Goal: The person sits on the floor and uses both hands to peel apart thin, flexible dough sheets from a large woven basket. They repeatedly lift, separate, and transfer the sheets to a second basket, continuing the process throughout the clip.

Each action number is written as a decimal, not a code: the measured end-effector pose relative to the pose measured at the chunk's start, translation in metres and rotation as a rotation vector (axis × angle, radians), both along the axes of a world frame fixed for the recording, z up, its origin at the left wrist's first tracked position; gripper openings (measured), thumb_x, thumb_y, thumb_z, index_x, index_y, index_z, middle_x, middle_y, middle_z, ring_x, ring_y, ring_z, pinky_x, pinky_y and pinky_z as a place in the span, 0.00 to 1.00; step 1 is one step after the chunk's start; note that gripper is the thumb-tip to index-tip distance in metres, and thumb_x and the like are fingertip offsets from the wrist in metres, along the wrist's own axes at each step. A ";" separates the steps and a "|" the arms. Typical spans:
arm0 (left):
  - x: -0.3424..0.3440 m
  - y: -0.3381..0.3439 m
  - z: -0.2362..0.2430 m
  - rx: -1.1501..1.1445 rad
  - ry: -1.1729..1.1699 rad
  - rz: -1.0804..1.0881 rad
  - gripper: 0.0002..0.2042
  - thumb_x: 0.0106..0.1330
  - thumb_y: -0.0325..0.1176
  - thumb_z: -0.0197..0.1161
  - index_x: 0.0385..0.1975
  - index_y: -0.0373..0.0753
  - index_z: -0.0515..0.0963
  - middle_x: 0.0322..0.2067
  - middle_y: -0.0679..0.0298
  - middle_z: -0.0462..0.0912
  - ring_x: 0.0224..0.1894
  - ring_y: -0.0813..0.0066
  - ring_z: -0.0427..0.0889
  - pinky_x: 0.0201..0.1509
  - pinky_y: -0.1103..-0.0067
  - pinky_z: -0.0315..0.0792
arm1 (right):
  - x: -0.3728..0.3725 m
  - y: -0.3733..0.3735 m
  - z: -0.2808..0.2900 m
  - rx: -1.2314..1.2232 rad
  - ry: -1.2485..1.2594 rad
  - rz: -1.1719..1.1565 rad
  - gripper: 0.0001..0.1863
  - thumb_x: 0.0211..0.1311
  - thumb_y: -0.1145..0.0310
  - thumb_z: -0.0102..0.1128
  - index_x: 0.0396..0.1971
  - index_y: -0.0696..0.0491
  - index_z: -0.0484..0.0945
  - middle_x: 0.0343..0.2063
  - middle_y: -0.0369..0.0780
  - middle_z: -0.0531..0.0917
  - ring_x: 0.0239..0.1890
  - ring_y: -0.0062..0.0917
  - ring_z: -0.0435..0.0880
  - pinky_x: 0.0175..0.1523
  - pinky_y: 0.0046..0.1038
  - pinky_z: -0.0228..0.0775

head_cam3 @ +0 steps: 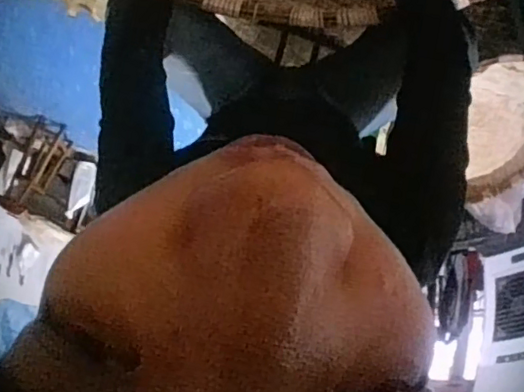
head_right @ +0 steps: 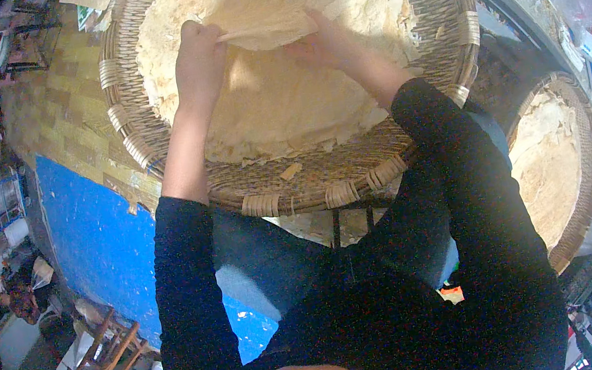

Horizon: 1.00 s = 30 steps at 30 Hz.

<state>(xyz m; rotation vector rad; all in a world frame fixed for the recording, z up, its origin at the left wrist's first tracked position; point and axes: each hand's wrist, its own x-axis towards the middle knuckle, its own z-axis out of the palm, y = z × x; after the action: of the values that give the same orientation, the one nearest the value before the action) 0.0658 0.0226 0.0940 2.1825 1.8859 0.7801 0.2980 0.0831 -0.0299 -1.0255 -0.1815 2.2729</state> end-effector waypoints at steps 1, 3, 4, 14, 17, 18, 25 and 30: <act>0.001 0.000 0.000 -0.023 -0.065 -0.003 0.05 0.59 0.24 0.55 0.33 0.35 0.76 0.35 0.54 0.75 0.43 0.55 0.77 0.44 0.67 0.72 | 0.002 0.006 -0.001 -0.045 0.031 -0.007 0.32 0.67 0.60 0.58 0.65 0.59 0.60 0.41 0.49 0.83 0.43 0.36 0.84 0.47 0.35 0.77; 0.003 0.000 0.000 -0.005 -0.183 -0.031 0.06 0.59 0.23 0.55 0.35 0.36 0.76 0.36 0.54 0.76 0.43 0.54 0.77 0.44 0.66 0.72 | 0.006 0.026 -0.007 0.059 -0.145 0.052 0.32 0.67 0.61 0.57 0.65 0.59 0.60 0.42 0.48 0.83 0.45 0.35 0.83 0.48 0.35 0.76; 0.003 0.000 0.001 0.011 -0.207 -0.041 0.06 0.59 0.23 0.55 0.35 0.36 0.76 0.36 0.54 0.76 0.43 0.54 0.77 0.44 0.66 0.71 | 0.008 0.039 -0.012 0.075 -0.136 0.056 0.32 0.67 0.61 0.57 0.65 0.60 0.60 0.43 0.47 0.83 0.45 0.35 0.83 0.49 0.34 0.76; 0.004 0.005 0.014 0.122 -0.282 -0.054 0.07 0.57 0.21 0.55 0.35 0.35 0.75 0.36 0.55 0.75 0.41 0.53 0.75 0.45 0.65 0.70 | -0.006 0.045 -0.013 -0.010 0.108 -0.335 0.26 0.66 0.70 0.58 0.61 0.62 0.65 0.49 0.44 0.80 0.50 0.32 0.80 0.53 0.31 0.74; 0.003 0.004 0.019 0.174 -0.259 -0.073 0.07 0.56 0.21 0.55 0.34 0.35 0.75 0.35 0.54 0.75 0.40 0.53 0.75 0.45 0.65 0.70 | -0.005 0.059 0.009 0.235 -0.207 -0.341 0.27 0.65 0.68 0.59 0.61 0.59 0.66 0.53 0.44 0.77 0.53 0.34 0.78 0.54 0.33 0.74; 0.002 0.005 0.021 0.151 -0.259 -0.063 0.07 0.56 0.21 0.55 0.34 0.35 0.75 0.35 0.54 0.75 0.40 0.53 0.75 0.45 0.64 0.70 | -0.006 0.065 0.015 0.342 -0.346 -0.350 0.27 0.65 0.67 0.59 0.61 0.59 0.66 0.55 0.44 0.76 0.54 0.35 0.77 0.55 0.33 0.74; -0.010 0.008 0.035 0.221 -0.363 -0.027 0.08 0.55 0.21 0.56 0.35 0.36 0.75 0.32 0.56 0.74 0.40 0.54 0.75 0.44 0.65 0.70 | 0.007 0.086 0.006 0.184 0.045 -0.435 0.21 0.68 0.65 0.54 0.57 0.57 0.70 0.58 0.44 0.74 0.55 0.36 0.77 0.55 0.36 0.74; -0.015 0.010 0.040 0.266 -0.329 -0.029 0.09 0.54 0.22 0.56 0.36 0.36 0.76 0.33 0.55 0.75 0.40 0.53 0.76 0.45 0.66 0.70 | 0.056 0.175 -0.025 0.316 -0.369 0.009 0.18 0.71 0.64 0.49 0.54 0.59 0.73 0.51 0.45 0.80 0.52 0.34 0.81 0.57 0.38 0.74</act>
<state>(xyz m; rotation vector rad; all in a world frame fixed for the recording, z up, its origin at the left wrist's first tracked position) 0.0508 0.0321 0.1339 2.0538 1.6632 1.3572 0.3545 0.2581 -0.0546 -1.2582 -0.6767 1.9602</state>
